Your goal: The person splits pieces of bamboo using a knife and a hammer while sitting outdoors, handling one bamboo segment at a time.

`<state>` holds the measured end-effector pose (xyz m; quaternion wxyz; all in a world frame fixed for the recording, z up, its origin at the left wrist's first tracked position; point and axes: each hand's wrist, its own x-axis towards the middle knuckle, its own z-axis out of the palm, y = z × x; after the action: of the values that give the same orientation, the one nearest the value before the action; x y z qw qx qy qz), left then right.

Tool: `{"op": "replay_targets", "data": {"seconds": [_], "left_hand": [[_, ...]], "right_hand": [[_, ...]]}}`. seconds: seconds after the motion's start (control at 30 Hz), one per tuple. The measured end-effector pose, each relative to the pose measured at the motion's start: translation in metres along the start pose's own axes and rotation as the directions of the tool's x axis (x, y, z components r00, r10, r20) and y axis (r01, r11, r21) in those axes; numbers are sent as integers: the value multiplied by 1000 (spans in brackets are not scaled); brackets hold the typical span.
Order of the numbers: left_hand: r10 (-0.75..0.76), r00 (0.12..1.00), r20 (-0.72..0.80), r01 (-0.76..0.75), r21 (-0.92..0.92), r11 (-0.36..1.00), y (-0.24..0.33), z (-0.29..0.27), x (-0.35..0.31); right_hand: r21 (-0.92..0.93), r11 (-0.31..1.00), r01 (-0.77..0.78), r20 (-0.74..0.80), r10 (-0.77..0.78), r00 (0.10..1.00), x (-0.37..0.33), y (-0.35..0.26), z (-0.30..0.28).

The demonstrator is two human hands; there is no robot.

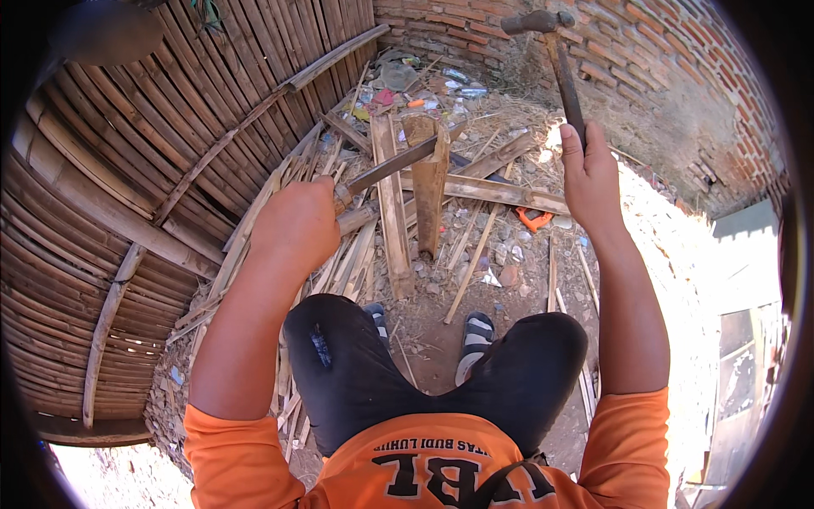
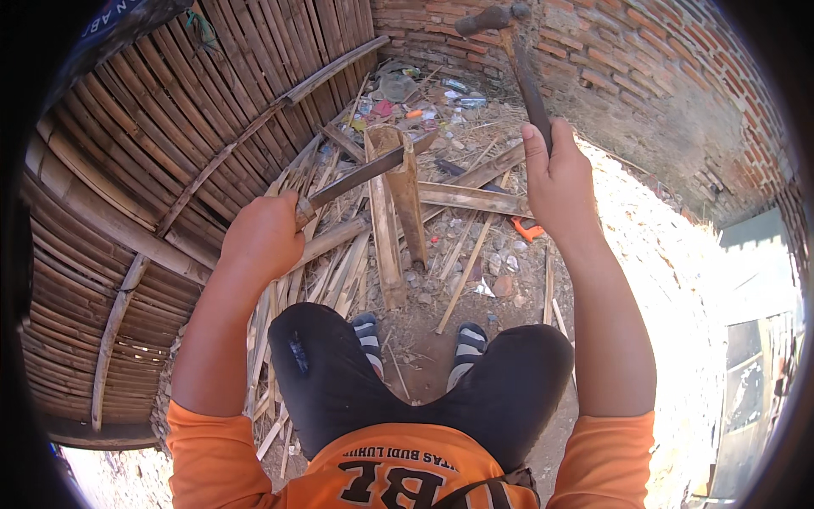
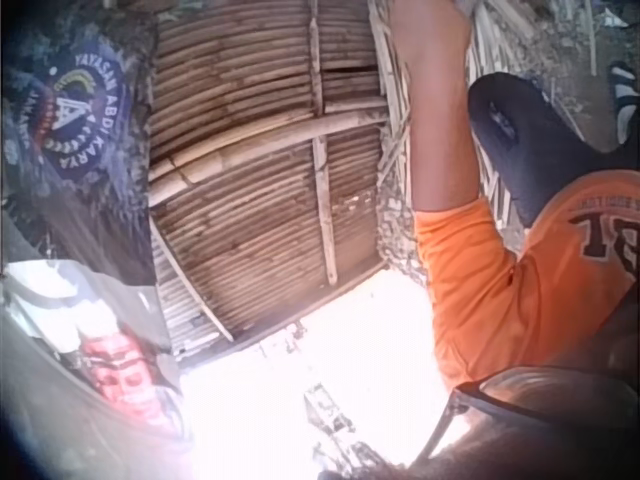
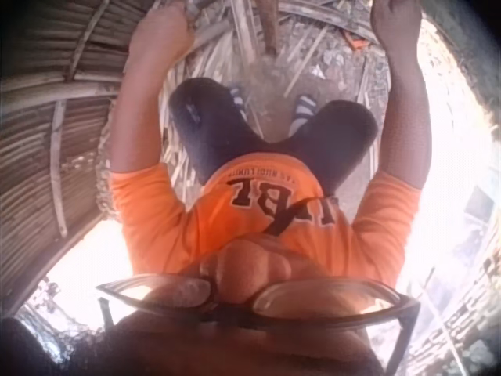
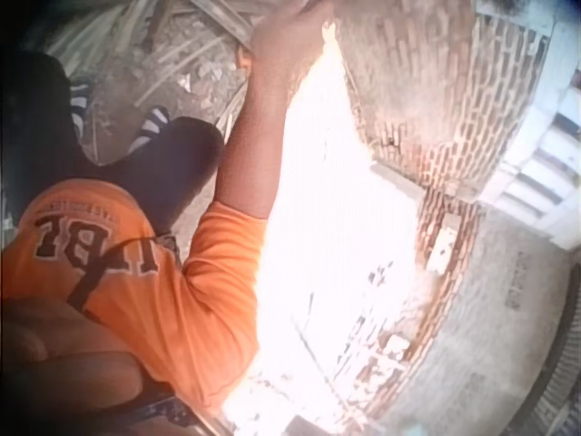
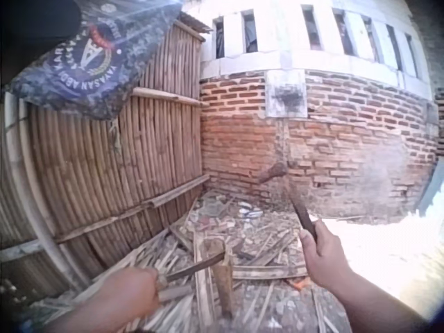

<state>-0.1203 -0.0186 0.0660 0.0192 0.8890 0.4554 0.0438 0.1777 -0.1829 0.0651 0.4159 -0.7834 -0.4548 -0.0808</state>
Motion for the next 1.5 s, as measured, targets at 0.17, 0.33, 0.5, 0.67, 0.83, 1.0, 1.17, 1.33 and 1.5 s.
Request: {"op": "replay_targets", "data": {"seconds": [0.17,0.33,0.5,0.67,0.83,1.0,1.17,1.33,1.5], "left_hand": [[-5,1000,28,5,-14,1000,5,2,2],[-9,999,36,8,33,999,2,-1,-2],[3,997,71,-5,22,1000,9,-2,1],[-15,995,101,12,30,999,8,9,2],[18,996,83,-18,-2,1000,11,13,4],[21,996,92,-20,-4,1000,12,12,2],[-15,992,122,11,33,999,9,16,4],[-12,990,138,9,22,1000,12,20,7],[-9,994,107,9,1,1000,4,30,11]], "right_hand": [[-198,975,103,280,-44,959,-28,40,23],[1,1000,5,35,-5,999,-4,5,5],[-207,977,43,333,30,942,-29,25,33],[-87,996,-25,187,41,982,-12,14,7],[-108,994,-12,168,30,985,-19,22,24],[-190,981,-44,268,95,959,-17,26,18],[-2,999,-41,58,41,997,-14,22,30],[-119,993,-26,244,55,968,-43,54,54],[148,974,-172,184,143,972,-28,44,39]]}}
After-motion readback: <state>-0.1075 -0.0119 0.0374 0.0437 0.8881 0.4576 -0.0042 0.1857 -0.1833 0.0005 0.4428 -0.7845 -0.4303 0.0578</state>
